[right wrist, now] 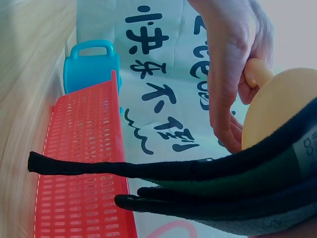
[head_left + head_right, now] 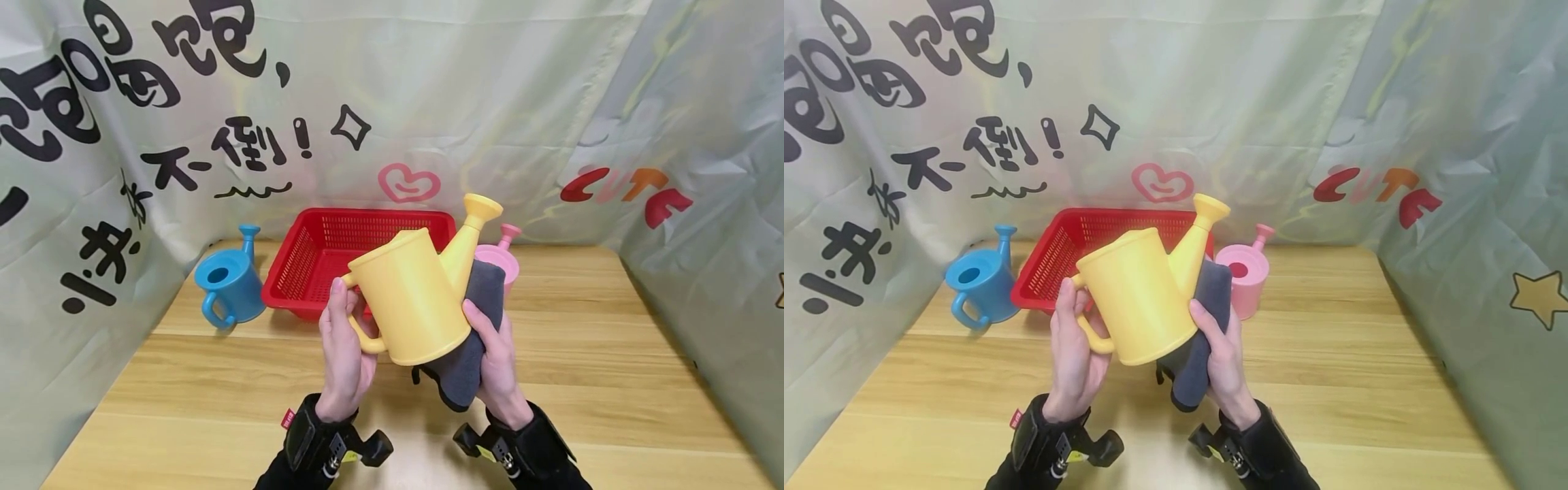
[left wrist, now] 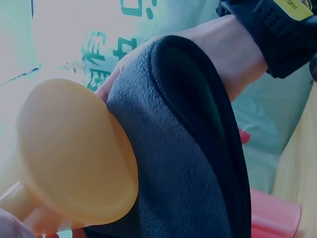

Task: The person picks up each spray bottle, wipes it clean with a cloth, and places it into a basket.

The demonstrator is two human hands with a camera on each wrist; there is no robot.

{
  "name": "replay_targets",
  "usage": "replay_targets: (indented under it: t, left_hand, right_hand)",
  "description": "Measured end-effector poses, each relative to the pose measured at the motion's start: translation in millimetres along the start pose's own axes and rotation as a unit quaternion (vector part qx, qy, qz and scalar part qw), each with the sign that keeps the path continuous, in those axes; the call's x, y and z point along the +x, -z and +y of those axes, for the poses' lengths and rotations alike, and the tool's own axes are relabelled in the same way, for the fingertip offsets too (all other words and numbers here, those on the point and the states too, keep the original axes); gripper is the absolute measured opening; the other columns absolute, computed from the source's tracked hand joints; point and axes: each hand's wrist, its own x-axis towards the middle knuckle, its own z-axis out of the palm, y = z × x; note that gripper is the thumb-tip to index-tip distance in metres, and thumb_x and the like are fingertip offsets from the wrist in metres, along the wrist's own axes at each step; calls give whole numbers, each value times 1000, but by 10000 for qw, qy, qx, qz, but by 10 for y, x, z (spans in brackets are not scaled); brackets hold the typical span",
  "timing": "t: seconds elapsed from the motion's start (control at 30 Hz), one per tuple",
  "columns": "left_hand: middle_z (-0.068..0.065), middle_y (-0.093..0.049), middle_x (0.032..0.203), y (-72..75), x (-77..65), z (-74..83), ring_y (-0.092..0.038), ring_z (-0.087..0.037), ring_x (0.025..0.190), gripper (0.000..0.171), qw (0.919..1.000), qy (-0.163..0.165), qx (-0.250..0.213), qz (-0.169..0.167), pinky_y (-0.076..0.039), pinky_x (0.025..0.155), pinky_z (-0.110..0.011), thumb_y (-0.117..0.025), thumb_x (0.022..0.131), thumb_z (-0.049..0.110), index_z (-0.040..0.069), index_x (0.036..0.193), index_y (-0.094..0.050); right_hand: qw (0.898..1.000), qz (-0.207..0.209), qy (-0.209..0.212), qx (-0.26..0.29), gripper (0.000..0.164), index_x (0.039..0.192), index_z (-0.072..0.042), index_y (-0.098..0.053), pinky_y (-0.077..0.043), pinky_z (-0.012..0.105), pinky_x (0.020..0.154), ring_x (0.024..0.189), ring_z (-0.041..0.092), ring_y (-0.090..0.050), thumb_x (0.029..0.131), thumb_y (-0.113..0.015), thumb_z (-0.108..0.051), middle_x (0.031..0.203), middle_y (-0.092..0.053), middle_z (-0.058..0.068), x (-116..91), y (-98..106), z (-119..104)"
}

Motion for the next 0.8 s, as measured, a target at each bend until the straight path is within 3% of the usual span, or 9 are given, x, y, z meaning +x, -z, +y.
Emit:
replay_targets:
  t: [0.1,0.2,0.3,0.4,0.53,0.63,0.8]
  left_hand:
    - [1,-51,93,-13,12,-15,-54,-12,87,32,9996,184,-129,183,-52,77,-23,-35,110,38,10,103,-49]
    - [2,-39,82,-22,16,-35,-45,-10,76,32,9993,234,-63,299,-44,68,-21,-36,110,38,14,88,-38]
    - [1,-39,81,-28,9,-61,-44,-11,76,35,9992,141,91,367,-42,67,-22,-37,109,40,14,85,-36]
    - [2,-47,85,-30,-5,-82,-49,-13,80,34,9981,78,278,536,-45,70,-23,-38,109,42,14,89,-43]
    - [4,-45,74,-18,-5,-92,-45,-10,68,36,9964,65,487,689,-39,64,-21,-39,109,42,15,86,-43]
    - [5,-33,60,2,2,-88,-33,-9,54,38,9970,129,481,584,-31,55,-19,-38,109,41,15,80,-37]
    - [8,-33,52,16,6,-80,-33,-6,47,39,9986,371,128,366,-31,49,-17,-38,109,41,16,79,-37]
  right_hand:
    - [10000,-46,-14,-62,27,129,-10,-52,-60,26,76,89,10,-73,108,-36,-14,103,-71,-2,0,0,2]
    - [9998,-45,-27,-189,27,129,-11,-52,-59,26,77,89,9,-73,107,-36,-15,103,-71,-3,1,-1,3]
    - [9996,-60,-15,-285,27,128,-11,-52,-59,26,78,89,9,-73,107,-37,-16,103,-71,-3,1,-4,5]
    - [9994,-116,-13,-319,27,128,-10,-52,-60,27,79,89,9,-73,106,-37,-14,104,-70,-3,4,-3,10]
    - [9991,-113,-46,-413,26,128,-11,-51,-60,27,79,90,8,-73,105,-38,-14,104,-69,-3,6,0,20]
    - [9987,-67,-84,-503,25,126,-12,-52,-60,26,77,89,8,-73,105,-39,-15,103,-70,-4,-4,4,20]
    - [9986,-104,-137,-496,26,126,-13,-52,-59,26,79,91,7,-72,105,-38,-16,104,-70,-5,-17,18,21]
